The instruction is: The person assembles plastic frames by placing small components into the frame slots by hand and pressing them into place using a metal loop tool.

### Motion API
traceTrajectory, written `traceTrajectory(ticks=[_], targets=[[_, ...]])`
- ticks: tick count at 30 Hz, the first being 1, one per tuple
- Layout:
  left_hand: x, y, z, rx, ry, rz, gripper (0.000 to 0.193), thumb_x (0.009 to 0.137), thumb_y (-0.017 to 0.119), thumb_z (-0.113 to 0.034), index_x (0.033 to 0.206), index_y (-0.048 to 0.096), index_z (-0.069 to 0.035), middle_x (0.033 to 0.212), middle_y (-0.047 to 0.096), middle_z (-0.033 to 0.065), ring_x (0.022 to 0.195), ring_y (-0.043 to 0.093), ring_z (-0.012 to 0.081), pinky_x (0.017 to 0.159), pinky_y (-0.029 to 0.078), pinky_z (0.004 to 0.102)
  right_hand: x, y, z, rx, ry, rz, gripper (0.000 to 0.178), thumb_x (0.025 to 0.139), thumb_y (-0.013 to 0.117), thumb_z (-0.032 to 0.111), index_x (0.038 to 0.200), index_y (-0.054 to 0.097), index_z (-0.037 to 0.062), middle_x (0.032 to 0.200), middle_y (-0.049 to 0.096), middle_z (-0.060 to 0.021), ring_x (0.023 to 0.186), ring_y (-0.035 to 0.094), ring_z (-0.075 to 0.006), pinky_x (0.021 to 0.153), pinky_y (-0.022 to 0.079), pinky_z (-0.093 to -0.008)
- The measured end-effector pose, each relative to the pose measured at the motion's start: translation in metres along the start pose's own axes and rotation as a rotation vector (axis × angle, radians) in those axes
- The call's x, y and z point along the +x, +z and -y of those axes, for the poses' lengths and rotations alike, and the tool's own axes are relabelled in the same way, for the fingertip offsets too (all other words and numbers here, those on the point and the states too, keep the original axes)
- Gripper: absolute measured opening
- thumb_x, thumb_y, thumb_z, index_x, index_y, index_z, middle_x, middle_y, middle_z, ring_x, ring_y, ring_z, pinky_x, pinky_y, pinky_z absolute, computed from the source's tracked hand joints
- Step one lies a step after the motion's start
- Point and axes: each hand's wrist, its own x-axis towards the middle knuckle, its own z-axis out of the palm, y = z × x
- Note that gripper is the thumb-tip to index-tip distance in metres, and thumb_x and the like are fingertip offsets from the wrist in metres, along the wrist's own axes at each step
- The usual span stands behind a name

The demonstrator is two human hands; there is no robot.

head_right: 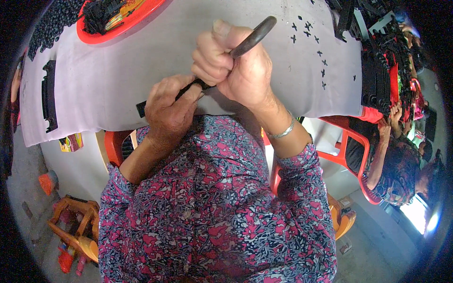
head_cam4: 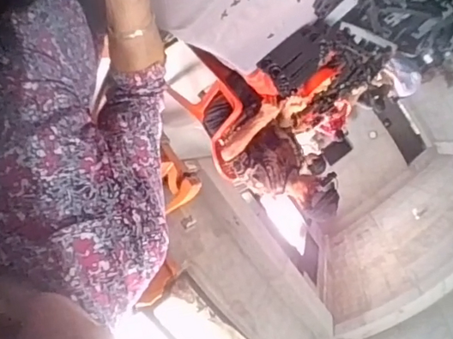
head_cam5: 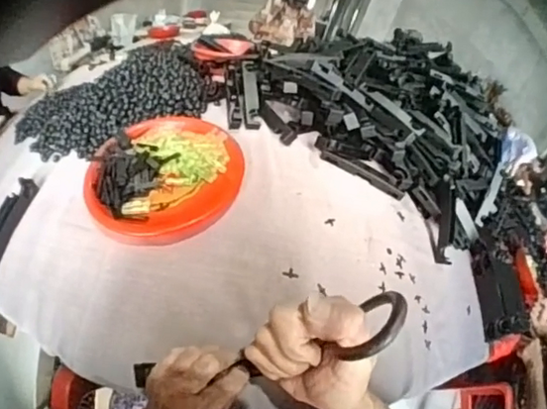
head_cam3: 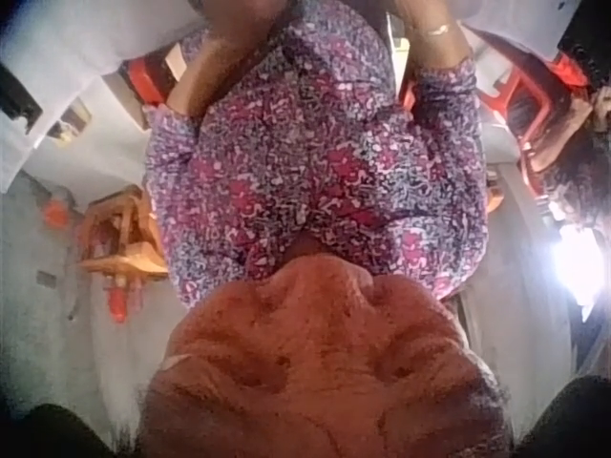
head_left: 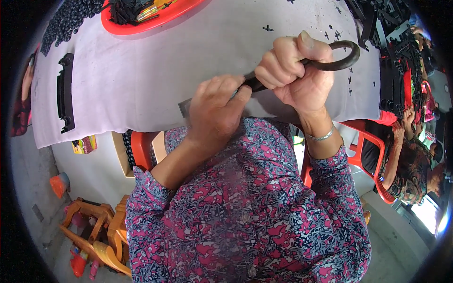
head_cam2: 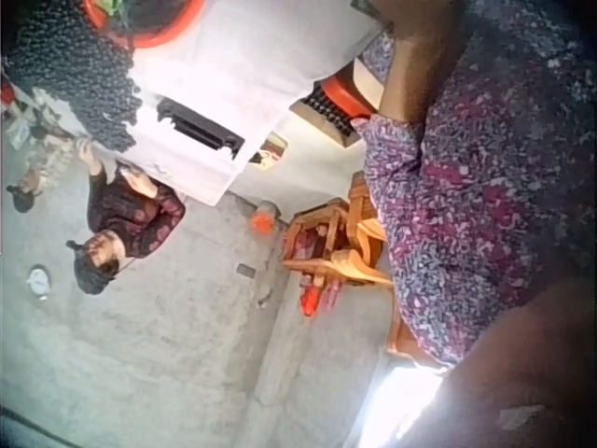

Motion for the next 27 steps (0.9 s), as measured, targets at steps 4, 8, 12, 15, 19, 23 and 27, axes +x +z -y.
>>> traceTrajectory(ticks=[4, 8, 12, 15, 19, 23, 27], targets=[[0.0, 0.0, 0.0, 0.0, -0.003, -0.011, 0.026, 0.073, 0.062, -0.009, 0.099, 0.062, -0.005, 0.106, 0.059, 0.0079, 0.095, 0.06, 0.0266, 0.077, 0.047, 0.0404, 0.0, 0.002, 0.005, -0.041, 0.018, 0.028, 0.05, 0.099, 0.037, 0.039, 0.057, 0.026, 0.0149, 0.052, 0.02, 0.005, 0.048, 0.017, -0.0085, 0.046, 0.018, -0.0284], [0.001, -0.002, 0.0, 0.001, -0.009, 0.034, 0.027, 0.073, 0.062, -0.009, 0.1, 0.063, -0.005, 0.106, 0.059, 0.0081, 0.096, 0.059, 0.0265, 0.077, 0.047, 0.0405, 0.0, 0.0, 0.003, -0.006, 0.024, 0.001, 0.049, 0.098, 0.038, 0.038, 0.057, 0.025, 0.015, 0.052, 0.021, 0.0051, 0.048, 0.017, -0.0088, 0.046, 0.017, -0.0289], [0.0, -0.002, 0.001, -0.021, -0.017, 0.016, 0.027, 0.072, 0.063, -0.008, 0.099, 0.064, -0.005, 0.105, 0.06, 0.0082, 0.094, 0.06, 0.0267, 0.076, 0.047, 0.0405, 0.002, 0.004, 0.008, -0.012, 0.023, 0.046, 0.049, 0.098, 0.037, 0.038, 0.057, 0.025, 0.0147, 0.052, 0.021, 0.0049, 0.048, 0.017, -0.0092, 0.046, 0.018, -0.0293], [0.002, -0.002, 0.002, -0.019, -0.005, -0.004, 0.026, 0.072, 0.063, -0.008, 0.098, 0.064, -0.005, 0.104, 0.06, 0.0081, 0.093, 0.06, 0.0267, 0.076, 0.047, 0.0402, 0.0, 0.003, 0.004, -0.053, 0.035, 0.049, 0.049, 0.098, 0.037, 0.038, 0.057, 0.025, 0.0145, 0.052, 0.022, 0.0046, 0.048, 0.017, -0.0093, 0.046, 0.018, -0.0294], [0.002, -0.004, -0.001, -0.017, -0.023, 0.014, 0.025, 0.072, 0.065, -0.008, 0.097, 0.065, -0.004, 0.103, 0.06, 0.0078, 0.093, 0.06, 0.0263, 0.075, 0.047, 0.0398, -0.001, 0.007, 0.003, -0.079, 0.032, 0.03, 0.049, 0.098, 0.037, 0.036, 0.057, 0.026, 0.0132, 0.053, 0.024, 0.004, 0.048, 0.018, -0.0093, 0.047, 0.018, -0.0295], [0.003, -0.004, -0.001, -0.013, -0.012, 0.008, 0.025, 0.072, 0.065, -0.008, 0.096, 0.065, -0.004, 0.103, 0.061, 0.0076, 0.092, 0.061, 0.0262, 0.074, 0.047, 0.0396, -0.003, 0.01, 0.008, -0.062, -0.039, 0.067, 0.048, 0.099, 0.037, 0.033, 0.057, 0.026, 0.0124, 0.053, 0.025, 0.0037, 0.048, 0.019, -0.0092, 0.047, 0.019, -0.0295], [0.003, -0.005, -0.002, -0.005, -0.026, 0.033, 0.024, 0.072, 0.065, -0.009, 0.096, 0.066, -0.005, 0.103, 0.061, 0.0075, 0.092, 0.061, 0.0261, 0.075, 0.047, 0.0396, -0.003, 0.008, 0.001, -0.114, 0.007, 0.004, 0.047, 0.099, 0.036, 0.03, 0.056, 0.027, 0.0123, 0.053, 0.024, 0.0035, 0.048, 0.02, -0.0092, 0.047, 0.021, -0.0293]])
